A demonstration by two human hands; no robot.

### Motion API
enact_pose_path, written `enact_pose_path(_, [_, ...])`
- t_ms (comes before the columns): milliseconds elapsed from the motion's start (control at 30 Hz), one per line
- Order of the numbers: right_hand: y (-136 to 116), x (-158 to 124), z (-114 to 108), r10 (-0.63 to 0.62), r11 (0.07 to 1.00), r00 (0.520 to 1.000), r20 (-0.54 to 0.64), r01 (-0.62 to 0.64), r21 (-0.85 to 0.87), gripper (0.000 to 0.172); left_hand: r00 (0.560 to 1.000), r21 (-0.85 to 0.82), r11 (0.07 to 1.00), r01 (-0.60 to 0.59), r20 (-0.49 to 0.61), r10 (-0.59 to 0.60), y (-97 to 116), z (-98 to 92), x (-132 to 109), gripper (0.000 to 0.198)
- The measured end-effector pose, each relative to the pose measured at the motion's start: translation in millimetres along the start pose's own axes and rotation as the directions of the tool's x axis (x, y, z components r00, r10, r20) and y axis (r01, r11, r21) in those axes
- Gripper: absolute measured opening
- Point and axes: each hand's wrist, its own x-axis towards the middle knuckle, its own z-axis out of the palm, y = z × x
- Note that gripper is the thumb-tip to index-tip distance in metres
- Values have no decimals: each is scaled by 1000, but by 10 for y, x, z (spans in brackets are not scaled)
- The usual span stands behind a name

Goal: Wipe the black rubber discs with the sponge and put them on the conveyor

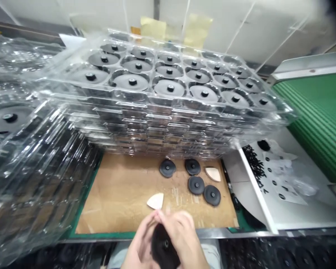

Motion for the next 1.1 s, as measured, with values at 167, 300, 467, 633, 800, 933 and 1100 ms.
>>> enact_pose_path(167, [302,167,93,266,954,957,116,-244,-173,43,993,-159,985,-62,-113,44,242,-59,27,67])
enact_pose_path(300, [462,98,401,280,953,938,204,-246,-179,30,987,-248,958,-147,-105,124,386,-226,36,58])
enact_pose_path(467, [450,159,487,259,963,923,285,-221,-156,21,983,-279,943,-181,-91,162,428,-326,10,62])
enact_pose_path(633, [392,454,346,192,979,898,395,-147,-141,13,992,-243,962,-122,-71,107,521,-283,-40,66])
enact_pose_path(800, [-19,659,109,180,983,944,278,-166,-75,18,993,-203,972,-122,-23,119,562,-196,-102,69])
enact_pose_path(933, [-514,676,-108,43,997,995,86,-49,68,23,995,-163,982,-100,6,103,539,-69,-118,72])
enact_pose_path(1100, [-744,621,-255,-101,993,954,284,81,80,21,990,-131,989,-67,113,82,504,85,-136,70])
